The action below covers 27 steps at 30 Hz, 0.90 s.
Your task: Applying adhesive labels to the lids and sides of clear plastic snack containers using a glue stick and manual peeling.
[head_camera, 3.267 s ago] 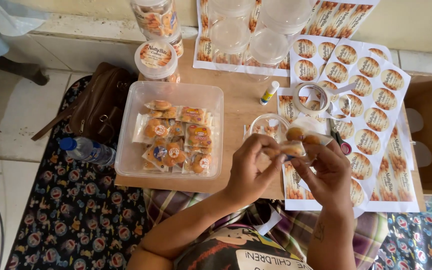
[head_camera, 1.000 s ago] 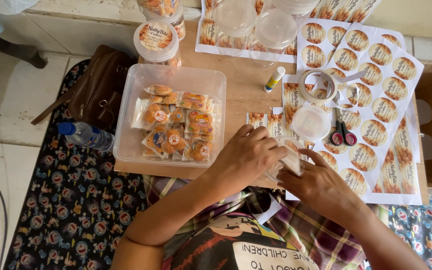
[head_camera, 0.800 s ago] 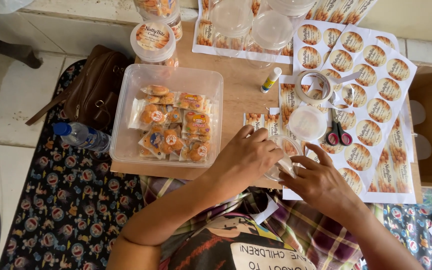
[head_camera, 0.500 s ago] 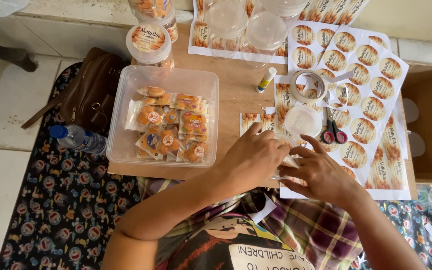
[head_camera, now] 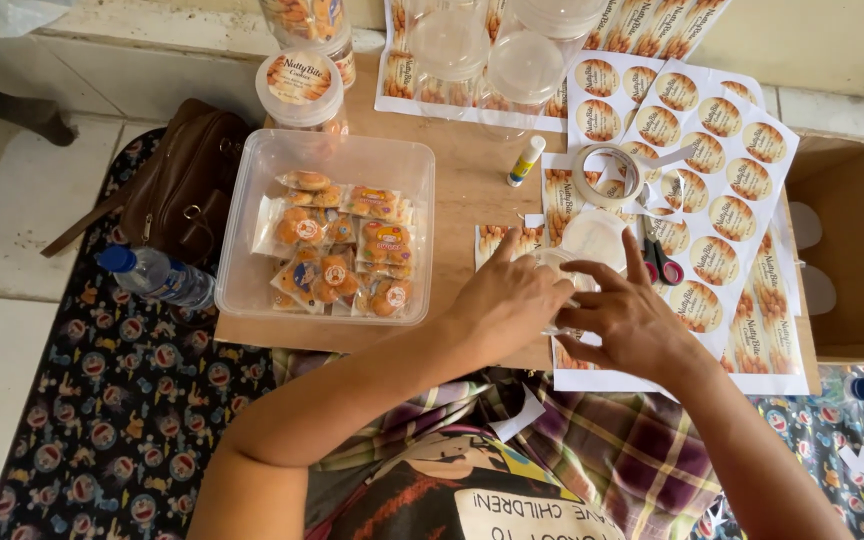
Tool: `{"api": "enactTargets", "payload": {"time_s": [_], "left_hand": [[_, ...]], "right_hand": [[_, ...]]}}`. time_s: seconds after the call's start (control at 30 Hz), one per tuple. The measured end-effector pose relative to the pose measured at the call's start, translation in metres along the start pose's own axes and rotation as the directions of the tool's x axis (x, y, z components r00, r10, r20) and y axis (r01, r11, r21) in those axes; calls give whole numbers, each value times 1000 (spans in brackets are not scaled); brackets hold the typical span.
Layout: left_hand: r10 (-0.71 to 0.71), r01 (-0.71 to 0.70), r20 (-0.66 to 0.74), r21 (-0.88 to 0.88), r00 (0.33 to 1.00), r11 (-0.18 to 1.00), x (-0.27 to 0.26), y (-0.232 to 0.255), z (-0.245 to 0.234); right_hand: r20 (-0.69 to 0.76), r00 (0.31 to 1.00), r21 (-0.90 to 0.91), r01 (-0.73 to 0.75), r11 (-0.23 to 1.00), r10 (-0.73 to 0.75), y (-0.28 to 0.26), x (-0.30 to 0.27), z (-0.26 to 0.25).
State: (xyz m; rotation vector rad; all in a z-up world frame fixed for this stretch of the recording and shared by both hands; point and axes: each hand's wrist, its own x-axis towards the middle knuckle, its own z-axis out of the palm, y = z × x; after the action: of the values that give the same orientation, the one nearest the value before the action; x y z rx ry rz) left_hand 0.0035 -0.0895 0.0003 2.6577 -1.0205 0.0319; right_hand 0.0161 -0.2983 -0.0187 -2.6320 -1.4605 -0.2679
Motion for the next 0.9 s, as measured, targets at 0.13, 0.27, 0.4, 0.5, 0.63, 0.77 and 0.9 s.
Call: {"api": "enactTargets", "payload": {"time_s": [0.13,0.27,0.4,0.5,0.63,0.77,0.9], "left_hand": [[-5,5,-16,48,1000,999,0,-4,-1],[-12,12,-21,17,1000,1000,2,-15,22],[59,-55,-118,39,991,998,-2,-26,38],[61,-66,-100,-41,993,997,-13,-30,36],[16,-18,-60,-35,998,999,-19,-24,33],[5,-2,-71,40,997,999,-9,-32,62],[50,-44,-71,83,996,996,3,-49,100]], "right_hand": [[55,998,-15,-38,999,39,7,4,2],[60,997,-51,-49,997,52,4,6,-1],[58,993,-76,-95,993,100,9,2,3],[86,988,-60,-126,990,131,11,1,10],[107,983,-2,-150,989,149,18,0,21],[172,968,-29,-181,983,183,12,5,16],[251,943,-36,-216,976,218,2,11,6]]}}
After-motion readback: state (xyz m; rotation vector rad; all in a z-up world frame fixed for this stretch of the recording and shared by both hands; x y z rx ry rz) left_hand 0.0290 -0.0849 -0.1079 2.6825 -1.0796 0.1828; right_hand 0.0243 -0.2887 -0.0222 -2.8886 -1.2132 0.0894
